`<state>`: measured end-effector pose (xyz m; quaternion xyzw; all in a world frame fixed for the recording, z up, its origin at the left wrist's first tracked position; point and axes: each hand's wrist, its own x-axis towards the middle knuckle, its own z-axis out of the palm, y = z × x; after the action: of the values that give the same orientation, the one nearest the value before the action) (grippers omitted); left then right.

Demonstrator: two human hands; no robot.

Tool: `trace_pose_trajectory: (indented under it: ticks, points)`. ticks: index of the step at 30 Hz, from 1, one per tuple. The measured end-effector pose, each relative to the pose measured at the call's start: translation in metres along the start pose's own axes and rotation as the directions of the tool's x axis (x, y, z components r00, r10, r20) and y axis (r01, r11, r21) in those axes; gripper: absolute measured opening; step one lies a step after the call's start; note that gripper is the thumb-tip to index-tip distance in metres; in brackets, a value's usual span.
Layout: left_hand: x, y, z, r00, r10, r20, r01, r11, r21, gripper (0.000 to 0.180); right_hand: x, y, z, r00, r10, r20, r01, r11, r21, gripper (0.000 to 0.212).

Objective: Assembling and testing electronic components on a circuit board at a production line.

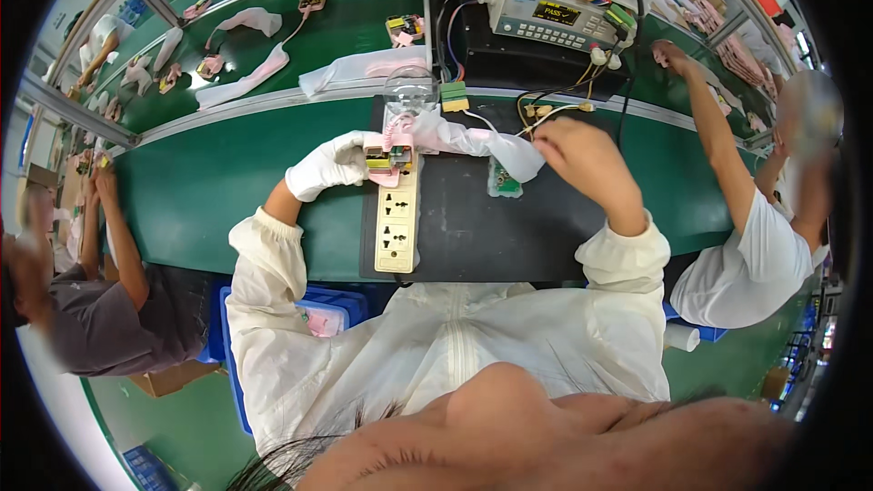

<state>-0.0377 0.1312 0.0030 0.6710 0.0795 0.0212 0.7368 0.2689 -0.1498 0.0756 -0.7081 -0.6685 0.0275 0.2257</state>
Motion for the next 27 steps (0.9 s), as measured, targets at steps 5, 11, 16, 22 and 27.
trace_pose_trajectory:
  ticks: [5,11,16,22,27]
  points:
    - [-0.002,0.014,0.016,0.996,-0.046,-0.079,0.052,0.996,0.072,0.058,-0.021,0.024,0.053,0.995,-0.045,0.089,0.021,0.965,0.26,0.015]
    - [-0.009,0.009,0.008,0.973,-0.211,-0.095,0.214,0.977,0.021,0.06,-0.028,0.025,0.08,0.992,0.118,-0.04,-0.068,0.783,0.618,0.025]
    - [-0.005,0.016,0.018,0.966,-0.22,-0.139,0.225,0.974,0.02,0.054,-0.03,0.034,0.088,0.983,0.176,-0.046,-0.097,0.719,0.688,0.026]
    - [0.0,0.005,0.025,0.96,-0.156,-0.235,0.151,0.988,-0.039,0.055,-0.031,0.025,0.096,0.947,0.208,-0.244,-0.044,0.839,0.542,0.021]
    - [-0.001,0.007,0.033,0.956,-0.181,-0.233,0.16,0.982,-0.104,0.051,-0.034,0.024,0.1,0.93,0.235,-0.282,-0.057,0.851,0.522,0.018]
